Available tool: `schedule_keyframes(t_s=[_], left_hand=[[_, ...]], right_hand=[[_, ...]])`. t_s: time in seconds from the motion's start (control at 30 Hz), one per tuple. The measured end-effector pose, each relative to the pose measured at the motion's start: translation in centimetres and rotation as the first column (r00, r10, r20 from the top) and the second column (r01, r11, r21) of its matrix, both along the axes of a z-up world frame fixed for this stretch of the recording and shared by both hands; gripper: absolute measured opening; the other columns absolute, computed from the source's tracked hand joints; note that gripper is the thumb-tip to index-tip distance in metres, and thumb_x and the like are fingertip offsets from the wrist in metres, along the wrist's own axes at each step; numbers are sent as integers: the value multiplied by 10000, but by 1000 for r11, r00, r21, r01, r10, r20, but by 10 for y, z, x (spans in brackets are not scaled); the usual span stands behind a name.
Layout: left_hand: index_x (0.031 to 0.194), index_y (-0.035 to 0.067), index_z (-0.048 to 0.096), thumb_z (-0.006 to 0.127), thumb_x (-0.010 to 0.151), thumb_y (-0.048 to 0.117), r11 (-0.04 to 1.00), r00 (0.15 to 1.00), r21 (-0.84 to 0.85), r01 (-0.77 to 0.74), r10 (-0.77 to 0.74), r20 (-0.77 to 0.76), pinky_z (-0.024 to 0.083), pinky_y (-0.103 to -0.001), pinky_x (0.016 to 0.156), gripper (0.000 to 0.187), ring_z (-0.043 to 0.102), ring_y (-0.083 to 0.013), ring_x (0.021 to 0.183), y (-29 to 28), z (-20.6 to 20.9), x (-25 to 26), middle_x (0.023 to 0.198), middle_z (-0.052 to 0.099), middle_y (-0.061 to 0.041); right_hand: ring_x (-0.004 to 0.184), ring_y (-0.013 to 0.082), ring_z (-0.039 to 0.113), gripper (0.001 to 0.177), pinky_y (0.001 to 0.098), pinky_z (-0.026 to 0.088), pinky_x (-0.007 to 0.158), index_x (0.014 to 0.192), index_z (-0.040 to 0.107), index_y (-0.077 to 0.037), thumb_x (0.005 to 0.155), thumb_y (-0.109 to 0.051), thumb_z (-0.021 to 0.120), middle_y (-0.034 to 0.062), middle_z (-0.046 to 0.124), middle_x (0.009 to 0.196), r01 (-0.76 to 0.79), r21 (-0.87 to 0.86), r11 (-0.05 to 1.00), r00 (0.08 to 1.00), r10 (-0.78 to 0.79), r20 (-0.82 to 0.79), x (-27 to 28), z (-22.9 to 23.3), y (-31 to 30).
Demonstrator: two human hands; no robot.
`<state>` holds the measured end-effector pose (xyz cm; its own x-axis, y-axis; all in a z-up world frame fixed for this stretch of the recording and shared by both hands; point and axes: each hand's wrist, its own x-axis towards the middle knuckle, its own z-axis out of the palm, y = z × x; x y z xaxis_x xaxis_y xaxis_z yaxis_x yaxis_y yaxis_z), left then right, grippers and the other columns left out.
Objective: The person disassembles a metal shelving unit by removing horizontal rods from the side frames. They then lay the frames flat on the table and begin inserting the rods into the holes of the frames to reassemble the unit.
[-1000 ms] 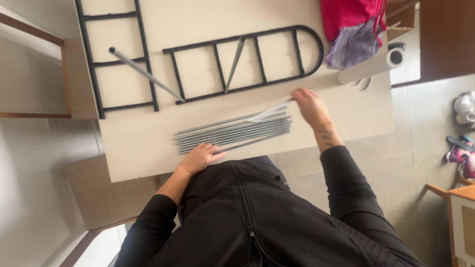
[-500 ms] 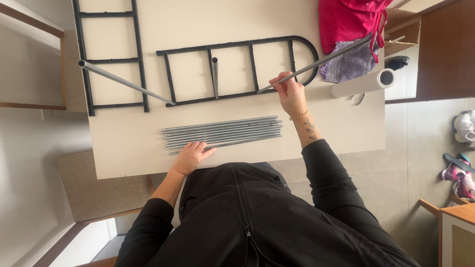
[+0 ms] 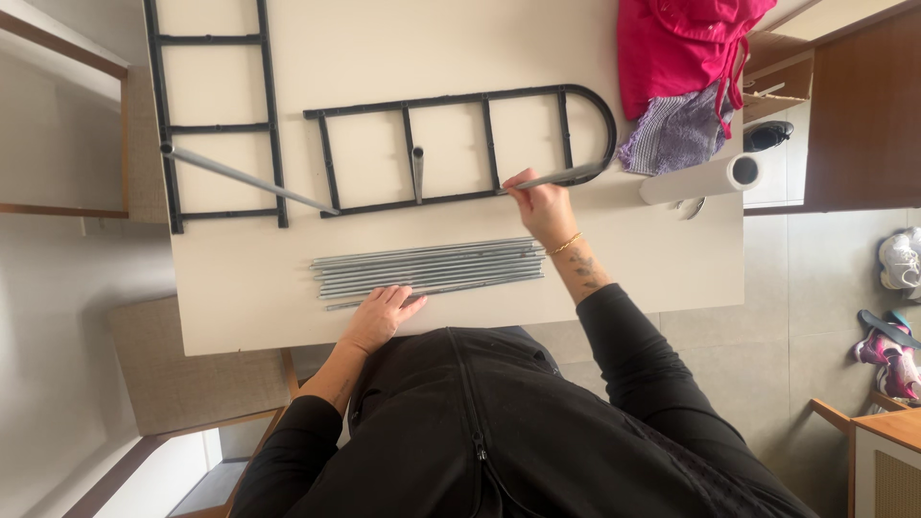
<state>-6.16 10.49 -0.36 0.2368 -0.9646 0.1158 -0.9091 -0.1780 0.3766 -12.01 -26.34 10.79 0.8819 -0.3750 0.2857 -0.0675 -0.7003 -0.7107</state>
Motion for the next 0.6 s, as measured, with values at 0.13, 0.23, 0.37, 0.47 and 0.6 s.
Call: schedule_keyframes(t_s=[0.13, 0.23, 0.37, 0.47, 0.6], left_hand=[[1365, 232, 663, 583, 874, 74, 999, 999, 43, 20, -19, -34, 471, -351, 956, 523, 567, -189, 1067, -4, 3, 0, 1190, 576, -3], [1366, 243, 671, 603, 873, 75, 1000, 999, 13, -4, 4, -46, 480, -353, 944, 525, 586, -195, 1043, -9, 13, 1, 1135, 586, -7], [1353, 140, 656, 654, 910, 81, 984, 994, -166, -71, 55, -96, 492, -374, 884, 447, 634, -234, 1034, -28, 32, 3, 1147, 628, -59], [1393, 35, 584, 648, 959, 37, 929, 985, -335, -156, 121, -122, 526, -394, 945, 439, 652, -280, 1095, -71, 43, 3, 1245, 654, -121], [1446, 50, 534, 671, 967, 74, 907, 824, -188, -376, 235, -515, 562, -401, 891, 498, 669, -366, 1063, -159, 47, 12, 1290, 661, -165]], right_hand=[[700, 229, 724, 44, 295, 560, 620, 1002, 653, -67, 1007, -54, 695, 77, 728, 810, 47, -60, 997, 999, -48, -19, -1, -9, 7], [692, 241, 722, 37, 298, 561, 627, 998, 661, -78, 1006, -54, 688, 80, 731, 815, 88, -50, 995, 996, -89, -10, 1, -14, 11], [704, 241, 731, 51, 305, 567, 637, 987, 642, -77, 1001, -64, 690, 82, 730, 829, 130, 14, 991, 991, -130, 23, 0, -15, 12], [688, 246, 723, 56, 314, 566, 632, 986, 639, -72, 999, -63, 693, 80, 734, 830, 155, 16, 988, 988, -155, -3, 2, -16, 9], [713, 260, 728, 51, 329, 572, 638, 981, 638, -86, 996, -67, 683, 87, 749, 873, 145, -17, 989, 989, -145, 34, 1, -20, 10]])
